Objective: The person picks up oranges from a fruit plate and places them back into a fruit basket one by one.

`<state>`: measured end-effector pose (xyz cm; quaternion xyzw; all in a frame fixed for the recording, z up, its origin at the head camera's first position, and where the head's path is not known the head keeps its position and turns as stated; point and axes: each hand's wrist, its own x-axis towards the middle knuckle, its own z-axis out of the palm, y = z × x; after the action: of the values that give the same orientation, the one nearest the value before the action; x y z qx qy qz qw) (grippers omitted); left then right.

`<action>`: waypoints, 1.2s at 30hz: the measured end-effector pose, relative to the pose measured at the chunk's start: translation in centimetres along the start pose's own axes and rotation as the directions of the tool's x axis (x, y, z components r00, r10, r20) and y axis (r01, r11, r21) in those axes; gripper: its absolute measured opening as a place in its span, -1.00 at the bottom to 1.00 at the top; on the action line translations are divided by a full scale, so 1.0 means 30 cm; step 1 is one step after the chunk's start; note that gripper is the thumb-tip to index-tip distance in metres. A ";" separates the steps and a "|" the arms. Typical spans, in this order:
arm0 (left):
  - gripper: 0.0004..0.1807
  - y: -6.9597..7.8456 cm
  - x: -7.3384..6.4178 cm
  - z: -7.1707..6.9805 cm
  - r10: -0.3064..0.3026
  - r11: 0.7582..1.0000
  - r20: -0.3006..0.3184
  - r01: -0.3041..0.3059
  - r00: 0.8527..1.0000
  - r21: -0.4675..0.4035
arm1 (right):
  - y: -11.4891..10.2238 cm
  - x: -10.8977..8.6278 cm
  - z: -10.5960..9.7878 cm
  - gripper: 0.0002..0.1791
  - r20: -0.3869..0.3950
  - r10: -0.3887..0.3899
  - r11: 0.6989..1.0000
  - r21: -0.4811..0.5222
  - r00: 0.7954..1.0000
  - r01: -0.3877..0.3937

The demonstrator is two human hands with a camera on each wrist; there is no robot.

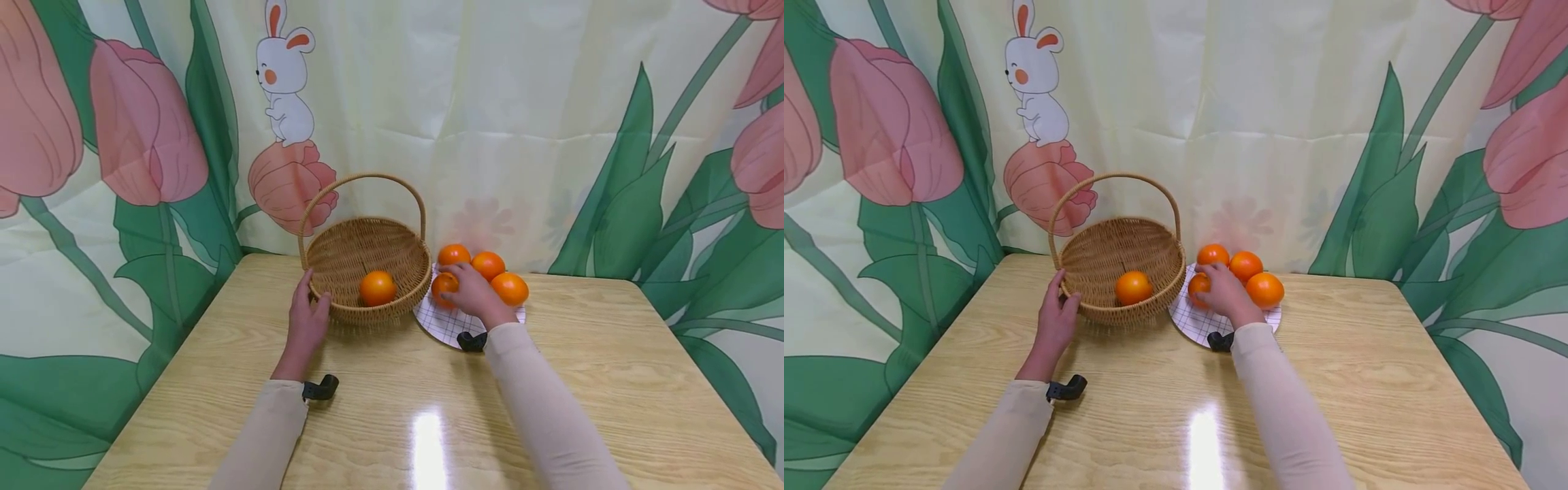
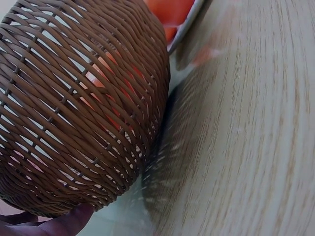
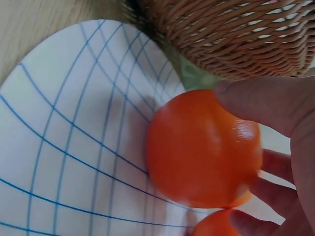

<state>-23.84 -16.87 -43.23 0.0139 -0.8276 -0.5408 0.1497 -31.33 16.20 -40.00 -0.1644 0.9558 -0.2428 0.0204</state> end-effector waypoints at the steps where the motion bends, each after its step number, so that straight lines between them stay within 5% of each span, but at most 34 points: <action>1: -0.31 0.002 -0.001 0.001 0.000 1.000 0.001 0.000 1.000 -0.002 | 0.002 -0.001 0.005 -0.33 -0.001 0.009 1.000 0.000 1.000 -0.009; 17: -0.32 0.006 -0.005 0.014 0.025 1.000 0.000 -0.025 1.000 0.000 | 0.007 -0.004 0.040 -0.20 -0.005 0.086 0.996 -0.018 0.996 -0.086; 36: -0.31 0.007 -0.007 0.000 0.001 1.000 0.001 -0.001 1.000 0.012 | -0.015 -0.029 0.003 -0.25 -0.009 0.042 0.999 -0.024 0.999 -0.042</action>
<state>-23.61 -16.74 -43.09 0.0142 -0.8310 -0.5357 0.1493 -30.36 16.06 -39.90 -0.1437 0.9620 -0.2313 0.0196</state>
